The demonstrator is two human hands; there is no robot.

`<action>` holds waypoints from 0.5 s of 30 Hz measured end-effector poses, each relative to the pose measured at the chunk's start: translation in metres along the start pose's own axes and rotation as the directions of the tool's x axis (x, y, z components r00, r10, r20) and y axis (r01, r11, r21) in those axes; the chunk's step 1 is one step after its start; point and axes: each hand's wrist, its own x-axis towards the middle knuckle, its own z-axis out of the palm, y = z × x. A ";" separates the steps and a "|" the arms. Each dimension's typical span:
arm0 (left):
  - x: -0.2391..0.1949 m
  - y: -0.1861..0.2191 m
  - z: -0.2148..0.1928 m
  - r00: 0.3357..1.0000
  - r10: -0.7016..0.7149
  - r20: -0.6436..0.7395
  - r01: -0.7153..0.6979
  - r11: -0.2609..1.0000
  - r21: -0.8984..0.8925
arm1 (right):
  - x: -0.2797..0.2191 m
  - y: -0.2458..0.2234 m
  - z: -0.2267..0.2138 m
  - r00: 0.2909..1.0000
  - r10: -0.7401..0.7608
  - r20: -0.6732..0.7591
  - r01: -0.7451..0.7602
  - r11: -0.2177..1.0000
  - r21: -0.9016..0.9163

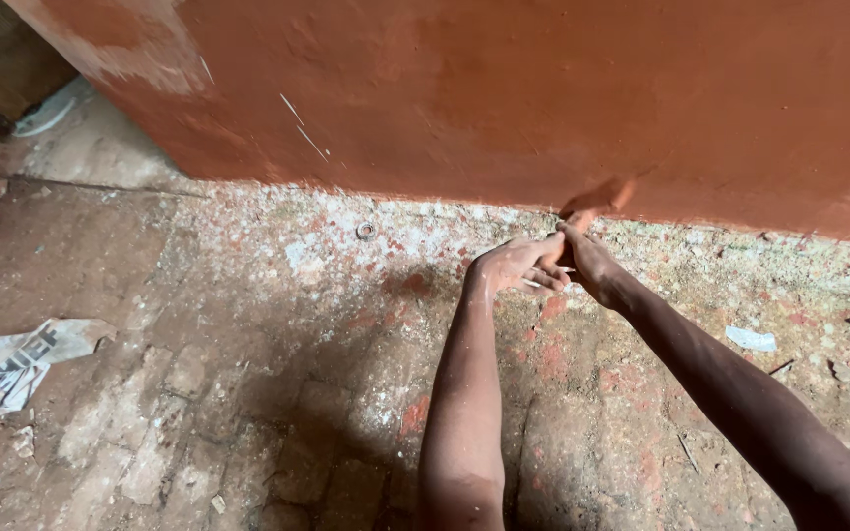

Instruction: The person uses a paintbrush to apply reddish-brown paint to a wall, working in vertical strokes near the floor. The person repeatedly dips the brush into a container to reload paint and continues brushing the same wall section.

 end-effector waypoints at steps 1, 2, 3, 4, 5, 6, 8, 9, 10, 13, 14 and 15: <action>0.002 -0.003 -0.001 1.000 -0.009 0.005 0.009 1.000 0.022 | 0.006 0.009 -0.004 1.000 -0.027 -0.014 0.027 0.999 -0.041; 0.004 -0.005 -0.003 1.000 -0.018 0.011 0.017 0.999 0.045 | 0.012 0.017 -0.008 0.998 -0.055 -0.028 0.053 0.995 -0.082; 0.006 -0.008 -0.004 1.000 -0.026 0.016 0.025 0.997 0.068 | 0.016 0.023 -0.011 0.996 -0.084 -0.041 0.078 0.989 -0.124; 0.009 -0.010 -0.006 0.999 -0.007 -0.034 0.009 0.998 0.056 | 0.019 0.027 -0.015 0.997 -0.042 -0.069 0.029 0.983 -0.179; 0.011 -0.013 -0.009 0.996 0.011 -0.084 -0.007 0.999 0.046 | 0.020 0.030 -0.018 0.995 -0.003 -0.100 -0.020 0.973 -0.231; 0.013 -0.016 -0.012 0.990 0.027 -0.135 -0.022 0.999 0.037 | 0.021 0.032 -0.020 0.990 0.034 -0.134 -0.071 0.957 -0.280; 0.015 -0.023 -0.021 0.958 0.059 -0.281 -0.068 0.998 -0.020 | 0.023 0.036 -0.020 0.979 0.062 -0.194 -0.096 0.981 -0.171; 0.016 -0.026 -0.027 0.933 0.072 -0.353 -0.093 0.995 -0.044 | 0.024 0.036 -0.019 0.972 0.077 -0.223 -0.104 0.988 -0.115; 0.015 -0.031 -0.032 0.916 0.082 -0.393 -0.110 0.993 -0.050 | 0.027 0.037 -0.015 0.953 0.095 -0.288 -0.100 0.995 -0.005; 0.016 -0.045 -0.043 0.855 0.101 -0.509 -0.163 0.984 -0.078 | 0.039 0.035 0.002 0.913 0.133 -0.386 -0.044 0.972 0.231; 0.017 -0.049 -0.047 0.829 0.104 -0.549 -0.183 0.979 -0.092 | 0.042 0.032 0.008 0.925 0.113 -0.362 -0.019 0.967 0.252; 0.019 -0.052 -0.049 0.802 0.105 -0.588 -0.204 0.973 -0.104 | 0.044 0.028 0.014 0.936 0.092 -0.339 0.005 0.962 0.274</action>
